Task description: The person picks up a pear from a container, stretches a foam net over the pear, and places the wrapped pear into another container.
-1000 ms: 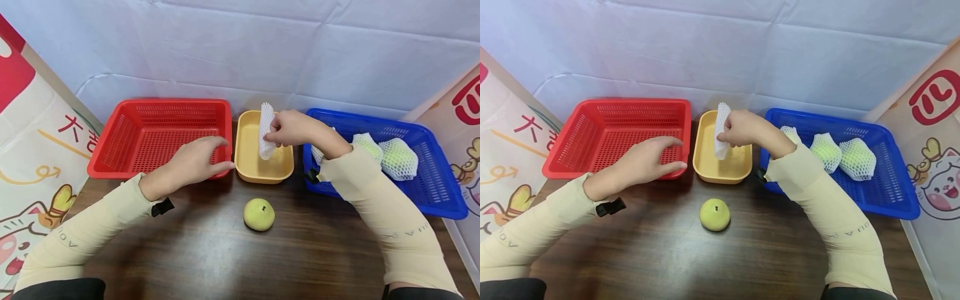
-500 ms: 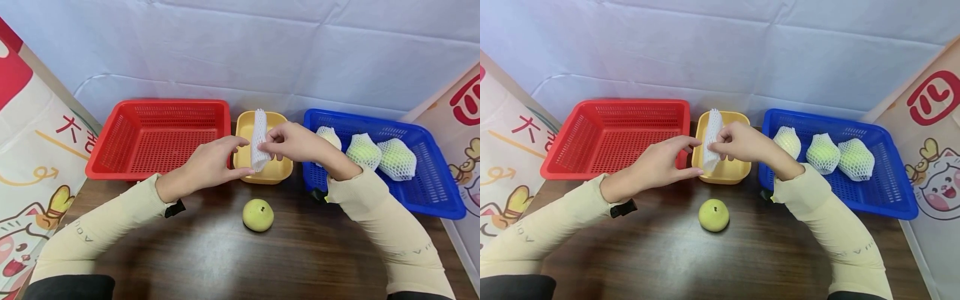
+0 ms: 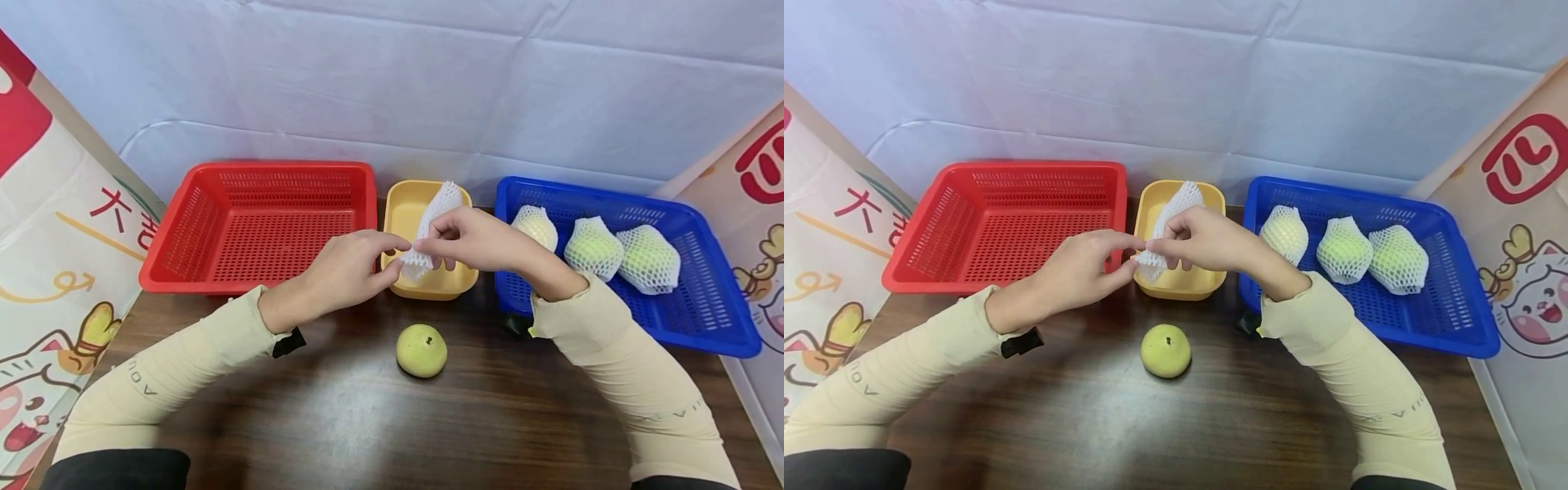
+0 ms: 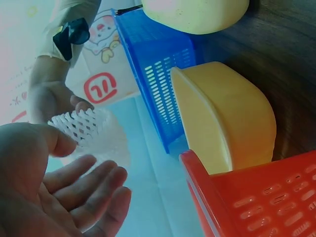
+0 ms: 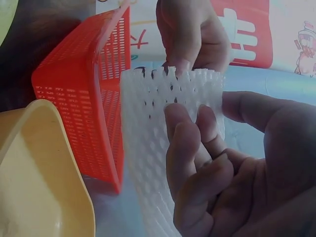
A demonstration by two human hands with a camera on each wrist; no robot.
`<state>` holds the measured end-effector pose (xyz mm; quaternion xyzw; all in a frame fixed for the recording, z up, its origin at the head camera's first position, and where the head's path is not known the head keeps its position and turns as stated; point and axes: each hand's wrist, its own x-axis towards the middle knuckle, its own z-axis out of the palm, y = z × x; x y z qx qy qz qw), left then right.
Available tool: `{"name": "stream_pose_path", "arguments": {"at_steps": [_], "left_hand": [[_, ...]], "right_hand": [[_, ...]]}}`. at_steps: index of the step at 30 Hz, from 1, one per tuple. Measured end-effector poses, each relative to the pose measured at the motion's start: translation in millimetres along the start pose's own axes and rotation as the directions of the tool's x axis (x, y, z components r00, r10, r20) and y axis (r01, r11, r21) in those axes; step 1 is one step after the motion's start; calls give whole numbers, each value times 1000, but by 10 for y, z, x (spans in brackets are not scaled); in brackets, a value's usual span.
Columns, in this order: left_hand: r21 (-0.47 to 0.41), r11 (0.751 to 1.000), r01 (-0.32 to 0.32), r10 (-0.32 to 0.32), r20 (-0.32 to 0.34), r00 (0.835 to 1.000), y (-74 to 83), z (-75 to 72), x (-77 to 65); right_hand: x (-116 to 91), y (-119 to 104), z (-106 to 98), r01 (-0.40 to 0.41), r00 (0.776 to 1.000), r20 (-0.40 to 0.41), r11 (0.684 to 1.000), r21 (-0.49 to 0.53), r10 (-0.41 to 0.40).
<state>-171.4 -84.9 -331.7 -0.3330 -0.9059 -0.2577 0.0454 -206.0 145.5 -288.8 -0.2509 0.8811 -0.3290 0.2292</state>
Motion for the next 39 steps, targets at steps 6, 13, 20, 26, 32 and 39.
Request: {"name": "stream_pose_path", "arguments": {"at_steps": [6, 13, 20, 26, 32, 39], "left_hand": [[-28, 1000, -13, 12, -19, 1000, -6, 14, 19], [-47, 999, -4, 2, -47, 999, -13, 19, 33], [-42, 999, 17, -19, -44, 999, -18, 13, 32], [-42, 998, 35, -37, -48, 998, -27, 9, 32], [-40, 997, 66, -69, -73, 995, -40, 17, 31], [-65, 988, 139, -145, -96, 985, -55, 49, 36]], "right_hand": [[7, 35, 36, 51, 999, -4, 998, 40, -51], [10, 80, 133, 113, 984, -130, 991, -76, -122], [-14, 98, 162, 130, 975, -162, 982, -137, -151], [-47, 117, 173, 126, 974, -163, 972, -199, -160], [-59, 145, 202, 126, 968, -180, 960, -251, -174], [-68, 134, 232, 151, 953, -217, 952, -268, -212]]}}
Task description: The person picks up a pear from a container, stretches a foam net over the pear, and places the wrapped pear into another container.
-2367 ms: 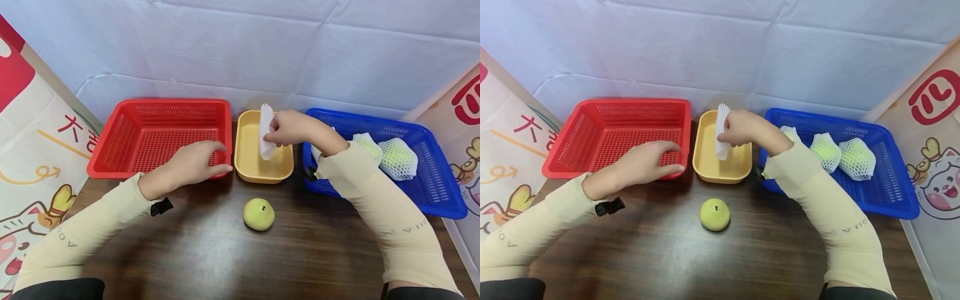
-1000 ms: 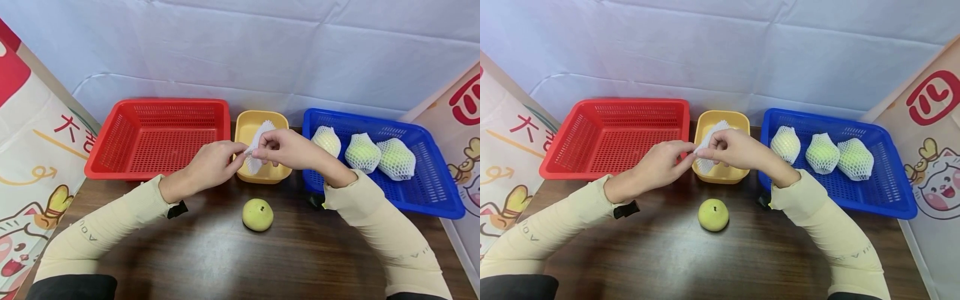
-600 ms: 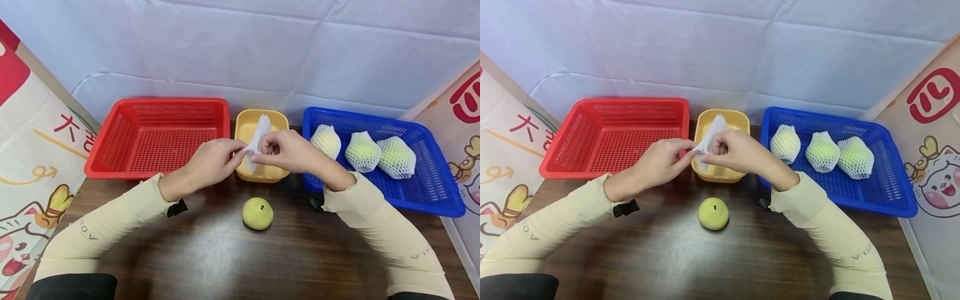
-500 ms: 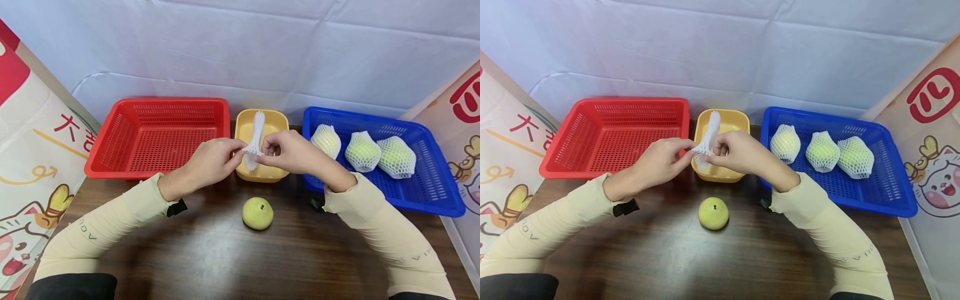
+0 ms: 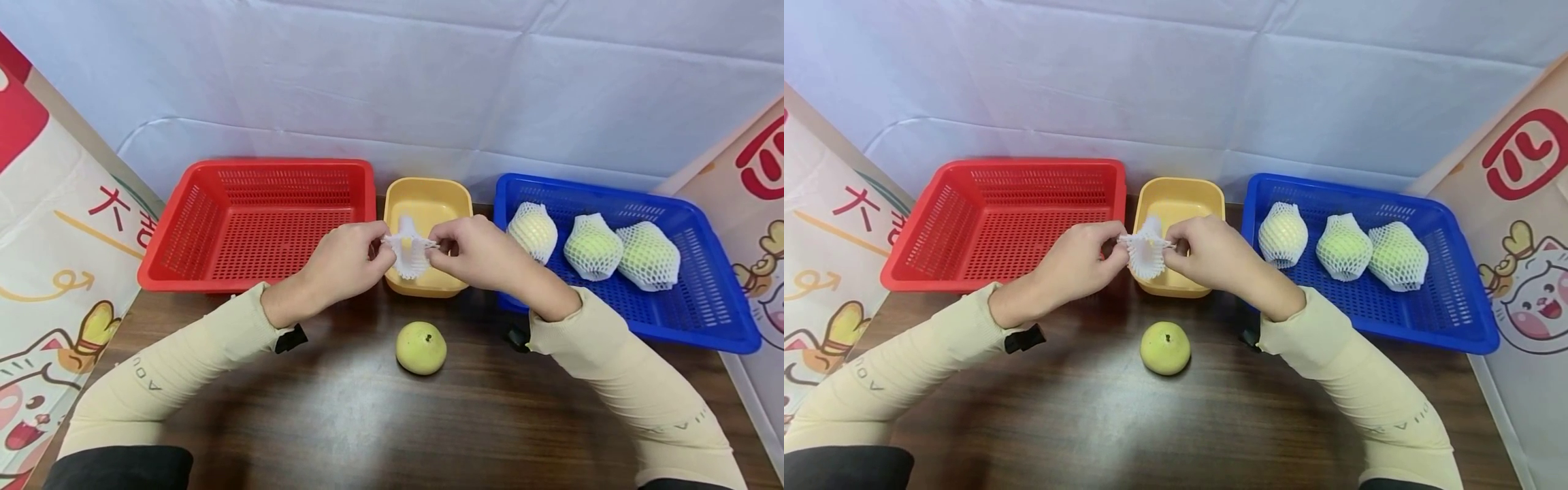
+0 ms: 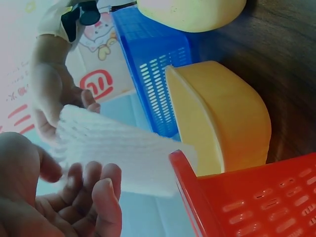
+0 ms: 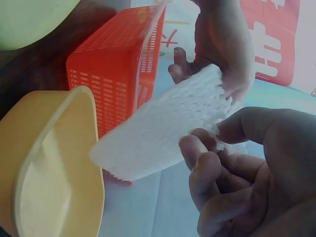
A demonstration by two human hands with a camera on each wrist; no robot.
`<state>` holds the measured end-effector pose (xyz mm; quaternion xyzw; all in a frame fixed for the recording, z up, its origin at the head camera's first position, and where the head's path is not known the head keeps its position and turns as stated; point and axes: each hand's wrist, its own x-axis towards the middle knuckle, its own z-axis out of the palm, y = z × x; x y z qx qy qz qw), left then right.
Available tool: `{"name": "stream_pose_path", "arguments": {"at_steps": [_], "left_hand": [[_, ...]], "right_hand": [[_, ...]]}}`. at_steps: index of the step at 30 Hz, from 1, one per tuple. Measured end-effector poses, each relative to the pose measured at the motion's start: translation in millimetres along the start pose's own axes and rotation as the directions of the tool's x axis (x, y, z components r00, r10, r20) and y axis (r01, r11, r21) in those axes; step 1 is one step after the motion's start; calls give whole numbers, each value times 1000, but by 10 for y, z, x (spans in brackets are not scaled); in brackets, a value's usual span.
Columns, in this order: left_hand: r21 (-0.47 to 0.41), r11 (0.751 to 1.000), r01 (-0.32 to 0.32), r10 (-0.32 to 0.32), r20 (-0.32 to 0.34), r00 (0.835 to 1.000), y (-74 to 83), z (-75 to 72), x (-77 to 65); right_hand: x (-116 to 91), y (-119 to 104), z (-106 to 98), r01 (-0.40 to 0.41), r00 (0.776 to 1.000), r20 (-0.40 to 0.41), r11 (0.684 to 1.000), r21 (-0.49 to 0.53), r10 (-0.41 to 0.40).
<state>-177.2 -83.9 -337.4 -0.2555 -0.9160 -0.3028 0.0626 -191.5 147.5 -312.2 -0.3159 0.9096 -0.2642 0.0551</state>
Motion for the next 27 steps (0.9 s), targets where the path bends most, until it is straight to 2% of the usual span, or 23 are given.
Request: {"name": "stream_pose_path", "arguments": {"at_steps": [5, 15, 22, 27], "left_hand": [[30, 999, -14, 14, -17, 1000, 4, 16, 0], [-16, 998, -63, 64, 32, 997, -15, 15, -15], [-12, 991, -131, 131, -6, 991, -80, -28, -91], [0, 984, -179, 179, -46, 983, -131, -82, -161]], "right_hand": [[8, -40, 11, 28, 1000, -4, 1000, 13, -28], [-6, -34, 22, 46, 998, -31, 999, 16, -46], [-148, 48, 23, 130, 989, -60, 990, -60, -133], [-274, 121, 39, 225, 969, -74, 967, -115, -235]]}}
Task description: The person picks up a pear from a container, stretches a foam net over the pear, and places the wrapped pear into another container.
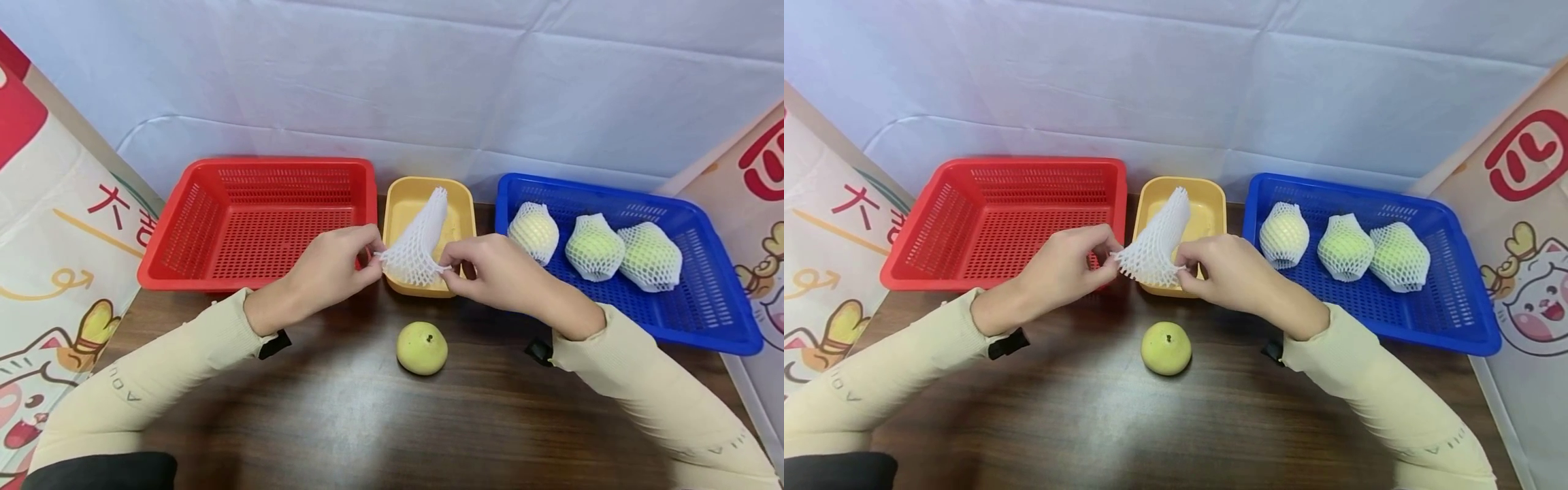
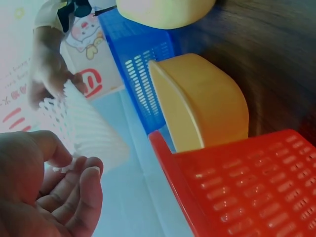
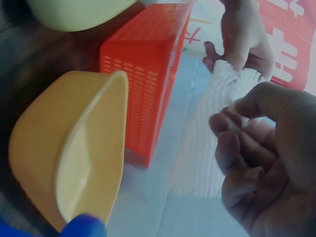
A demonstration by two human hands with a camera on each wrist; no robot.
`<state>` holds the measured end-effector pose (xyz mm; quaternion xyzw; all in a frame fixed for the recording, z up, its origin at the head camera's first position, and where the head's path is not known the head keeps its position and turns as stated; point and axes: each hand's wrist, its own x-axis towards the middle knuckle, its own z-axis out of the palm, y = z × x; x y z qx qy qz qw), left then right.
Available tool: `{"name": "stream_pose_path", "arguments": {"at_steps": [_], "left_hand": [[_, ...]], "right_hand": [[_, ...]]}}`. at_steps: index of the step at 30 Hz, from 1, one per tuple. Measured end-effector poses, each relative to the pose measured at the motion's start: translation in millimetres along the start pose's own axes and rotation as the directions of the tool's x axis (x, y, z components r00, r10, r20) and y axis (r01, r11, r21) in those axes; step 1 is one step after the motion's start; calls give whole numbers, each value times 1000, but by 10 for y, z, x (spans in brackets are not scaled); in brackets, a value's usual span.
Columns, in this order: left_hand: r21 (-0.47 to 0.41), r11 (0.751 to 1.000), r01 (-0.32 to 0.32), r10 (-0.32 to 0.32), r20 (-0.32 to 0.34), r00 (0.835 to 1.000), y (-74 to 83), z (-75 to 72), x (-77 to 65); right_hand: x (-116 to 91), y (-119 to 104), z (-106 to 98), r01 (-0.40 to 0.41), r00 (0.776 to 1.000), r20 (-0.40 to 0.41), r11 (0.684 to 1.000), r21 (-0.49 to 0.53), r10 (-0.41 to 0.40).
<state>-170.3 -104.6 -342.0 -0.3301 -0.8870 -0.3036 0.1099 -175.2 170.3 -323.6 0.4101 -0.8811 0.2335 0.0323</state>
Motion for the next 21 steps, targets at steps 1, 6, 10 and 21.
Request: {"name": "stream_pose_path", "arguments": {"at_steps": [1, 6, 10, 21], "left_hand": [[4, 1000, -8, 8, -8, 1000, -5, -10, -12], [11, 999, -41, 42, -44, 998, -18, -16, -43], [4, 989, -150, 150, -82, 985, -6, 47, -54], [141, 849, -510, 528, -164, 833, -11, 219, -192]], "right_hand": [[-23, 6, -1, 19, 1000, -3, 1000, -3, -19], [-106, 24, -18, 44, 998, -34, 999, -14, -44], [-147, 47, 17, 88, 992, -85, 995, -36, -90], [-336, 132, 171, 433, 868, -189, 886, -164, -459]]}}
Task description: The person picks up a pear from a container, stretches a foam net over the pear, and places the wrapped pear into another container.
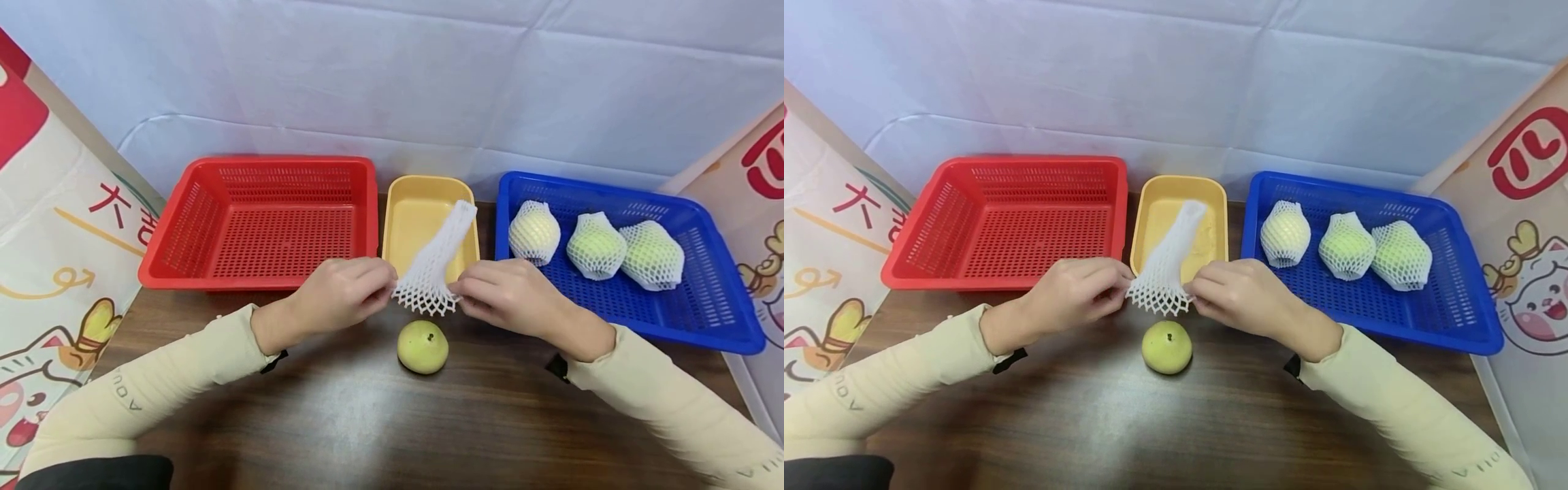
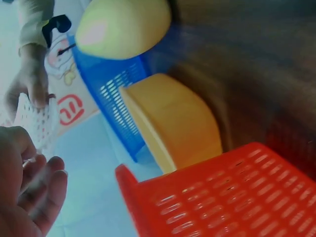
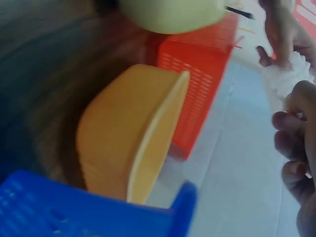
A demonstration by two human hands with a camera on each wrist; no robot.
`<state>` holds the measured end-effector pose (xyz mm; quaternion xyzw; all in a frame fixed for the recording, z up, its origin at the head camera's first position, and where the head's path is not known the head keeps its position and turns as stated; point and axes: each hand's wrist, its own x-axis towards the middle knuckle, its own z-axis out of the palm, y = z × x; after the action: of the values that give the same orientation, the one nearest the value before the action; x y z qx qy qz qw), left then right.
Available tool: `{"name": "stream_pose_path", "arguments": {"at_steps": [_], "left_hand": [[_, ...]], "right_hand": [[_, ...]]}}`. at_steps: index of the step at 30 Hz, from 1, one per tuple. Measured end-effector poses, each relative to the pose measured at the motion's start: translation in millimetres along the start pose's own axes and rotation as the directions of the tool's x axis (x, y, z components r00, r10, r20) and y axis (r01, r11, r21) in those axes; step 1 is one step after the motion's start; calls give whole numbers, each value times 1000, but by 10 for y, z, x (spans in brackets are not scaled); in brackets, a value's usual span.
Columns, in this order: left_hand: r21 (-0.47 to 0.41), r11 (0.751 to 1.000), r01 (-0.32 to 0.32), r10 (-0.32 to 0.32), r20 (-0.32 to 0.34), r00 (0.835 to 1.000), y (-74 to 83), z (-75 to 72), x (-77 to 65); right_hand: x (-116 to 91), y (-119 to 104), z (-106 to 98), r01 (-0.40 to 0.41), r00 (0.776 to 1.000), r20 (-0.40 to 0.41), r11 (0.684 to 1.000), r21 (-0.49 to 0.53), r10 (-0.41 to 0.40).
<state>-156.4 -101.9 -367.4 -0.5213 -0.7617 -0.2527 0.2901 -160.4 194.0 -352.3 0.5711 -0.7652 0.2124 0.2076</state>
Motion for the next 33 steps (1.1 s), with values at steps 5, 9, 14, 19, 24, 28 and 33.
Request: {"name": "stream_pose_path", "arguments": {"at_steps": [5, 9, 14, 19, 24, 28, 33], "left_hand": [[26, 996, -83, 83, 15, 996, 60, 45, -120], [42, 992, -118, 115, 60, 992, 131, 91, -236], [55, 992, -117, 110, 116, 987, 226, 204, -378], [71, 986, -152, 141, 143, 980, 269, 304, -477], [68, 984, -166, 150, 197, 969, 271, 375, -569], [63, 985, -161, 140, 261, 955, 264, 413, -619], [43, 989, -143, 121, 330, 936, 252, 448, -645]], "right_hand": [[-98, -70, 57, 176, 980, -73, 976, -126, -186], [-151, -141, 104, 262, 951, -113, 942, -211, -289], [-247, -177, 204, 310, 936, -81, 913, -265, -342], [-362, -179, 329, 350, 923, -51, 888, -299, -381], [-457, -181, 409, 371, 923, 17, 875, -310, -385], [-501, -191, 444, 379, 925, 106, 864, -332, -365], [-532, -203, 477, 383, 922, 185, 868, -318, -339]]}}
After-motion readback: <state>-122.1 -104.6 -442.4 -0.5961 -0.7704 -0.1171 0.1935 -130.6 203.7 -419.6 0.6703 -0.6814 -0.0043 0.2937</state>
